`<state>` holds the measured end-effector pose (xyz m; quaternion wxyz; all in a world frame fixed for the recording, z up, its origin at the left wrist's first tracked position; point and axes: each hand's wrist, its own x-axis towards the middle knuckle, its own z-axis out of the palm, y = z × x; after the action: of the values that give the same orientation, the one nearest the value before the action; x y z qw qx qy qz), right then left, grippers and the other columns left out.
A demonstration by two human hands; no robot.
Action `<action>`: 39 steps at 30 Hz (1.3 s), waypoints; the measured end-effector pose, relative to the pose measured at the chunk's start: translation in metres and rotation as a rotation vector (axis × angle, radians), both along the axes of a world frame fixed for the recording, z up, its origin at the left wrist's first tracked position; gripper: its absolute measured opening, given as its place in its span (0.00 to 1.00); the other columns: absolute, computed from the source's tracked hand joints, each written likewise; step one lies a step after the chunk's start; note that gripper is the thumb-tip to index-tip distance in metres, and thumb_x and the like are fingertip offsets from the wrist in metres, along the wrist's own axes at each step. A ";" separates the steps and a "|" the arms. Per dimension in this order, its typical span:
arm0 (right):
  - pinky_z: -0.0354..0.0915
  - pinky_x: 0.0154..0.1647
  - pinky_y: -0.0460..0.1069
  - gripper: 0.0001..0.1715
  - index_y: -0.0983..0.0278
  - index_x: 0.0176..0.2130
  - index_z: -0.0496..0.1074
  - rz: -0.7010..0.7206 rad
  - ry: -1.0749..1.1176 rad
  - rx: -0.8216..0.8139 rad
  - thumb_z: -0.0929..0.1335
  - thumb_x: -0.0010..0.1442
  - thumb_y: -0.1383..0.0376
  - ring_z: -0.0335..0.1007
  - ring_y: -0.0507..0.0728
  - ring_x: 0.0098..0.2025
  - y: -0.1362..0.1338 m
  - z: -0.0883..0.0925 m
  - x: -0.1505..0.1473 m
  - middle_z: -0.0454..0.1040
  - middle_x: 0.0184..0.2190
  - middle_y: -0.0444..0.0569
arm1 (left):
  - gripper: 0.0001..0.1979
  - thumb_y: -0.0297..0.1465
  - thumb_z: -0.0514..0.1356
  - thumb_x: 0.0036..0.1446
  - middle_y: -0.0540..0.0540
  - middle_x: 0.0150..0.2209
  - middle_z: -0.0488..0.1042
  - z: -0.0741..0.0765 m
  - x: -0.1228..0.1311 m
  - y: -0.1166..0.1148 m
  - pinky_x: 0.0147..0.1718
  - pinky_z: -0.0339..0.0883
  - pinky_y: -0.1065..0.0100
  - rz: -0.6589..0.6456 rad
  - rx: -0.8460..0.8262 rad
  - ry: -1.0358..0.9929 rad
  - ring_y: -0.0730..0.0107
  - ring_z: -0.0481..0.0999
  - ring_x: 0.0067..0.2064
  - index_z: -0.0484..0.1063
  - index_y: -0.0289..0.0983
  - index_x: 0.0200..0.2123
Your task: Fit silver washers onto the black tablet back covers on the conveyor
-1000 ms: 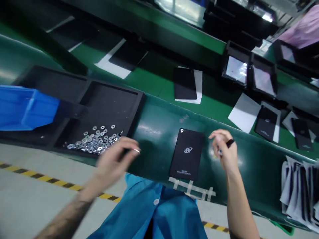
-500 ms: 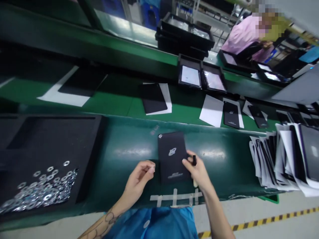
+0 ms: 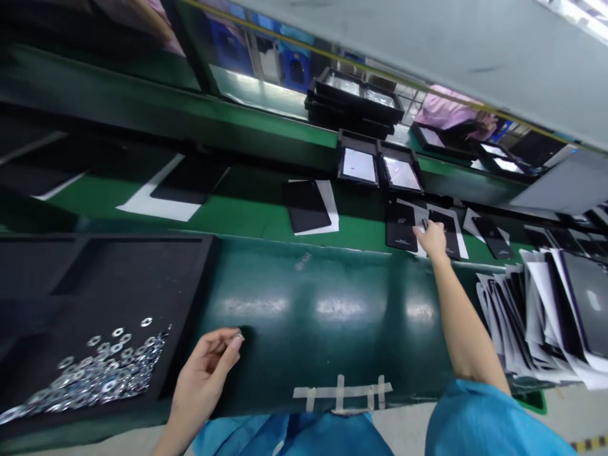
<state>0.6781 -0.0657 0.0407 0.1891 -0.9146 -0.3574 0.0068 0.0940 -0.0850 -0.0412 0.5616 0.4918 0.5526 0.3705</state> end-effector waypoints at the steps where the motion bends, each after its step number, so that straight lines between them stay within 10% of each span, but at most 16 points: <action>1: 0.68 0.43 0.53 0.14 0.67 0.41 0.80 0.088 0.019 0.025 0.75 0.63 0.58 0.74 0.59 0.38 0.017 -0.009 -0.016 0.80 0.35 0.56 | 0.25 0.54 0.73 0.57 0.44 0.40 0.82 -0.001 0.000 0.000 0.39 0.80 0.66 -0.007 0.044 0.019 0.61 0.82 0.41 0.80 0.40 0.45; 6: 0.68 0.52 0.51 0.19 0.67 0.50 0.77 0.513 0.145 0.093 0.70 0.71 0.54 0.77 0.60 0.48 0.116 -0.040 -0.130 0.82 0.49 0.58 | 0.17 0.48 0.68 0.66 0.42 0.42 0.82 -0.001 0.005 0.000 0.41 0.80 0.64 -0.164 0.247 0.118 0.59 0.84 0.40 0.82 0.41 0.42; 10: 0.69 0.59 0.55 0.21 0.67 0.60 0.72 0.443 0.133 -0.151 0.69 0.73 0.59 0.76 0.66 0.58 0.171 -0.042 -0.184 0.76 0.61 0.65 | 0.13 0.43 0.65 0.70 0.41 0.44 0.83 -0.010 0.003 0.000 0.39 0.79 0.67 -0.220 0.404 0.175 0.61 0.84 0.41 0.81 0.40 0.43; 15: 0.71 0.55 0.56 0.18 0.69 0.56 0.74 0.400 0.171 -0.231 0.67 0.70 0.64 0.79 0.67 0.54 0.187 -0.022 -0.187 0.79 0.54 0.67 | 0.13 0.42 0.64 0.72 0.42 0.43 0.83 -0.023 -0.001 0.000 0.41 0.80 0.68 -0.209 0.473 0.155 0.63 0.85 0.41 0.81 0.38 0.48; 21: 0.66 0.43 0.50 0.16 0.64 0.50 0.76 0.624 0.151 0.219 0.65 0.65 0.63 0.75 0.58 0.39 0.100 0.051 -0.175 0.81 0.40 0.49 | 0.11 0.39 0.64 0.72 0.41 0.44 0.83 -0.020 -0.004 -0.003 0.36 0.79 0.68 -0.293 0.417 0.102 0.63 0.85 0.41 0.80 0.39 0.40; 26: 0.55 0.32 0.50 0.12 0.62 0.30 0.77 0.753 0.010 -0.056 0.67 0.64 0.64 0.66 0.54 0.25 -0.017 0.107 -0.214 0.74 0.22 0.43 | 0.12 0.39 0.64 0.72 0.41 0.43 0.84 -0.013 0.001 0.004 0.29 0.76 0.70 -0.358 0.397 0.102 0.66 0.82 0.34 0.82 0.39 0.39; 33: 0.62 0.33 0.50 0.12 0.65 0.40 0.82 1.179 0.053 -0.531 0.70 0.71 0.60 0.82 0.61 0.37 -0.080 0.027 -0.311 0.85 0.38 0.55 | 0.11 0.41 0.65 0.71 0.45 0.41 0.85 0.015 0.027 0.039 0.36 0.75 0.68 -0.477 0.373 0.234 0.66 0.81 0.34 0.83 0.41 0.43; 39: 0.65 0.31 0.46 0.13 0.61 0.48 0.81 0.836 0.808 -0.014 0.68 0.74 0.58 0.75 0.52 0.31 -0.075 -0.003 -0.251 0.81 0.35 0.47 | 0.08 0.37 0.66 0.69 0.51 0.31 0.79 0.031 0.080 0.069 0.36 0.67 0.67 -0.645 0.341 0.340 0.67 0.75 0.32 0.81 0.40 0.39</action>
<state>0.4273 -0.1407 0.0373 0.2857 -0.6219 -0.5875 0.4317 0.1741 -0.0155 -0.0101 0.4598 0.7806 0.3855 0.1748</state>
